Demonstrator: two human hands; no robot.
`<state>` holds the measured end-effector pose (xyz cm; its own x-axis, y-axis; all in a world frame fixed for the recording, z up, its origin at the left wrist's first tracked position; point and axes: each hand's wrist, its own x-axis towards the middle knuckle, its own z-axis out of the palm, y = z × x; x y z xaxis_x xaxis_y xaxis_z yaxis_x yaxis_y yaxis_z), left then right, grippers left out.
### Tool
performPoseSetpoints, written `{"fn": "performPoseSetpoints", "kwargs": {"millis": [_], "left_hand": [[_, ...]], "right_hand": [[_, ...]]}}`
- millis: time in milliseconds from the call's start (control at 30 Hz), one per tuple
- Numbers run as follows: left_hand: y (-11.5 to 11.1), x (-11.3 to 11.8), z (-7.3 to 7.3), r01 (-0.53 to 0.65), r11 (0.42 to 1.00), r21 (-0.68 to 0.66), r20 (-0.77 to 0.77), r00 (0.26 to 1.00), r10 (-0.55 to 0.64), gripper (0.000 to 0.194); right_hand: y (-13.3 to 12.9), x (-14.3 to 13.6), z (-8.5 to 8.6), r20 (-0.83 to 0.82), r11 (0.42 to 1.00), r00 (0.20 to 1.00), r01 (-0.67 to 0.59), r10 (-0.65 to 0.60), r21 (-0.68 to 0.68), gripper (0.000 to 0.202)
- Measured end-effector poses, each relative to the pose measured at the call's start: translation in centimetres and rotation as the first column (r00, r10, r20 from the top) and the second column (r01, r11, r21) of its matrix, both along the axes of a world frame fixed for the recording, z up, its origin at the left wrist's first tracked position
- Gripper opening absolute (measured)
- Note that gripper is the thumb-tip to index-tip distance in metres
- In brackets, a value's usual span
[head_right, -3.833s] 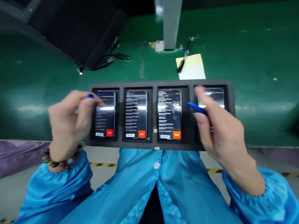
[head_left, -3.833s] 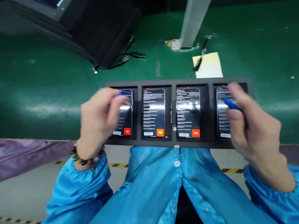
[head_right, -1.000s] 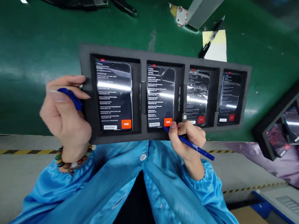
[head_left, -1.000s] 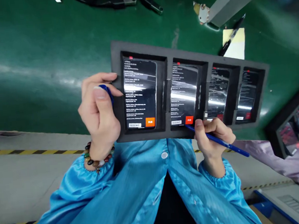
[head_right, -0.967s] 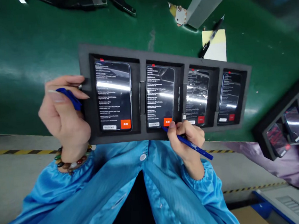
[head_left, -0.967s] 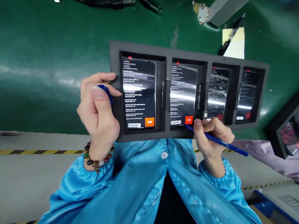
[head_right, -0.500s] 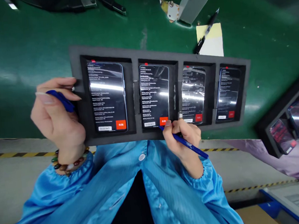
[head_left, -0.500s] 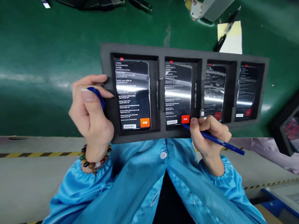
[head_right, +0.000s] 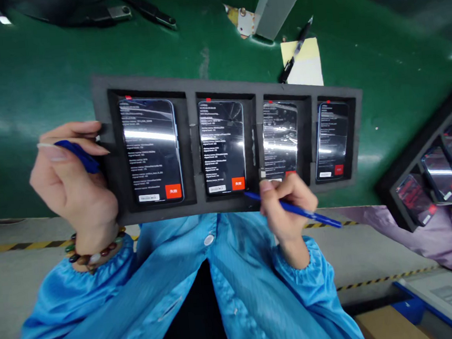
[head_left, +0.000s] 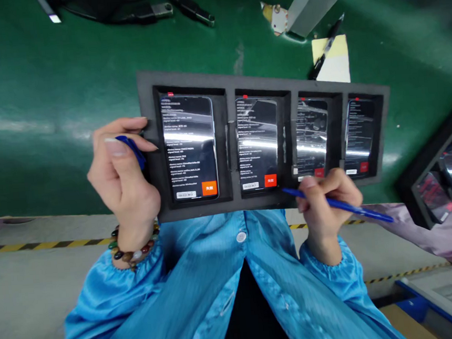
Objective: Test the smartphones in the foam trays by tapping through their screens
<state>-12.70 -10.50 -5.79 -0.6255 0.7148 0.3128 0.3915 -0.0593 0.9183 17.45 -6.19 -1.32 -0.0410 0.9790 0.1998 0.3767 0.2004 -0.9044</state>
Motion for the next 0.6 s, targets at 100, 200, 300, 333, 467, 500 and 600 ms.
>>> {"fn": "performPoseSetpoints", "kwargs": {"millis": [100,200,300,333,467,500,600], "left_hand": [[0.4,0.0,-0.2,-0.043,0.999,0.012,0.014,0.999,0.042,0.053],[0.9,0.0,-0.4,-0.092,0.995,0.041,0.025,0.996,0.091,0.055],[1.3,0.2,-0.2,-0.129,0.991,0.037,0.043,0.991,0.127,0.052],[1.4,0.3,0.0,-0.140,0.990,0.028,0.052,0.989,0.138,0.051],[1.6,0.8,0.9,-0.152,0.988,-0.007,0.049,0.987,0.153,0.046],[1.6,0.9,1.1,-0.146,0.989,-0.017,0.035,0.989,0.146,0.045],[1.5,1.2,1.5,-0.177,0.979,-0.100,0.051,0.982,0.183,0.042]], "right_hand": [[1.3,3.3,0.0,-0.014,0.979,0.980,0.201,-0.201,0.029,0.048],[2.0,6.0,-0.4,0.074,0.969,0.966,0.247,-0.248,0.031,0.057],[2.1,6.9,-1.1,0.084,0.976,0.973,0.214,-0.217,0.042,0.058],[2.0,6.9,-1.2,0.081,0.978,0.975,0.202,-0.205,0.042,0.057],[1.9,6.9,-1.5,0.092,0.984,0.980,0.172,-0.175,0.042,0.051],[1.9,7.0,-1.6,0.099,0.986,0.981,0.162,-0.165,0.040,0.049],[1.9,7.2,-1.7,0.122,0.991,0.983,0.132,-0.136,0.036,0.049]]}}
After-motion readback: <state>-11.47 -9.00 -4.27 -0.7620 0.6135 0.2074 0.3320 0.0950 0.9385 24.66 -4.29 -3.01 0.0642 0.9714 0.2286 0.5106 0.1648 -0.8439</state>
